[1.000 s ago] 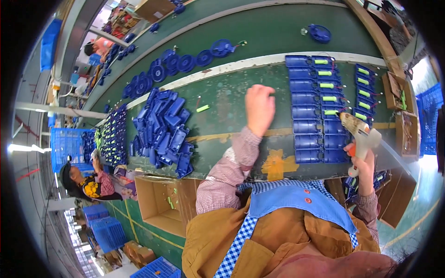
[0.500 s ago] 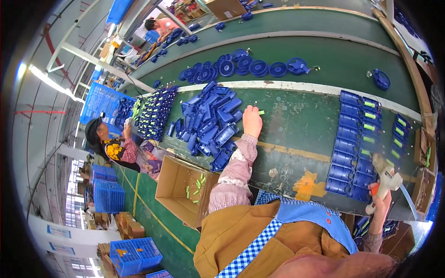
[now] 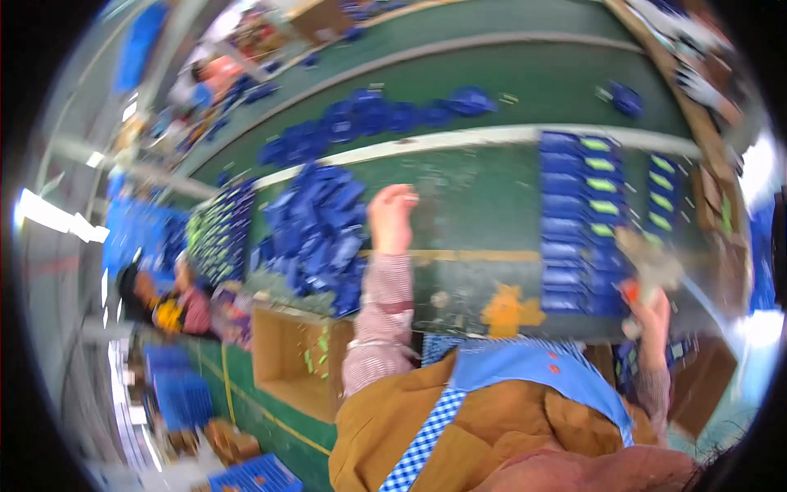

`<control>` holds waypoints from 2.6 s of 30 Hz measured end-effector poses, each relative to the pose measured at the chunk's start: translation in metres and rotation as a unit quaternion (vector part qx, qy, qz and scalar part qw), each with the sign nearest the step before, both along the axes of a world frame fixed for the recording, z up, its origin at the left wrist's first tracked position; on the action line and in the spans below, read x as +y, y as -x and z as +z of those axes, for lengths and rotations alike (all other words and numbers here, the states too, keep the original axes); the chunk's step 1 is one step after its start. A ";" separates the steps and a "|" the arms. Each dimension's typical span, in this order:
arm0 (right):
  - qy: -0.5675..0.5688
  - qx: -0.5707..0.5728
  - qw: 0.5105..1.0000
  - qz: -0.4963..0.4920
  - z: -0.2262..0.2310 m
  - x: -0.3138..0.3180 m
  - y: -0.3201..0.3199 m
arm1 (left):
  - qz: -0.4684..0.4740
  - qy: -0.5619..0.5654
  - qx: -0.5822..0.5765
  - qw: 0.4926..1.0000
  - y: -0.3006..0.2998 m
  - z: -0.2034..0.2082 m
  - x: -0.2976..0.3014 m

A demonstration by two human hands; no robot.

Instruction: Assembling plastic toy gun components by applying hot glue to internal parts and joining them.

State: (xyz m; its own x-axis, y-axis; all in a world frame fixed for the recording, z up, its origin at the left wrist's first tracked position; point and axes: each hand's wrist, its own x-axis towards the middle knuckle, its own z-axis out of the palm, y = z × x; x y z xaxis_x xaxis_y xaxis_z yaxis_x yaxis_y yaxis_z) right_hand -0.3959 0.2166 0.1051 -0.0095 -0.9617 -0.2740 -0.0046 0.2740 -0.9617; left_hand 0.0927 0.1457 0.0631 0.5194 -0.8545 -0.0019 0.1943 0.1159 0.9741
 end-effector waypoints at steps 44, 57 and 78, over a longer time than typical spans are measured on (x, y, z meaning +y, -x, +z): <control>-0.035 0.004 0.996 0.084 0.001 0.019 0.000 | -0.341 -0.122 -0.050 0.931 0.246 -0.004 -0.015; -0.008 -0.015 1.000 0.021 -0.009 0.031 0.012 | -0.265 0.032 -0.460 0.847 0.298 -0.025 -0.016; -0.004 0.023 0.999 0.036 -0.012 0.031 0.013 | -0.243 0.065 -0.522 0.815 0.305 -0.031 -0.020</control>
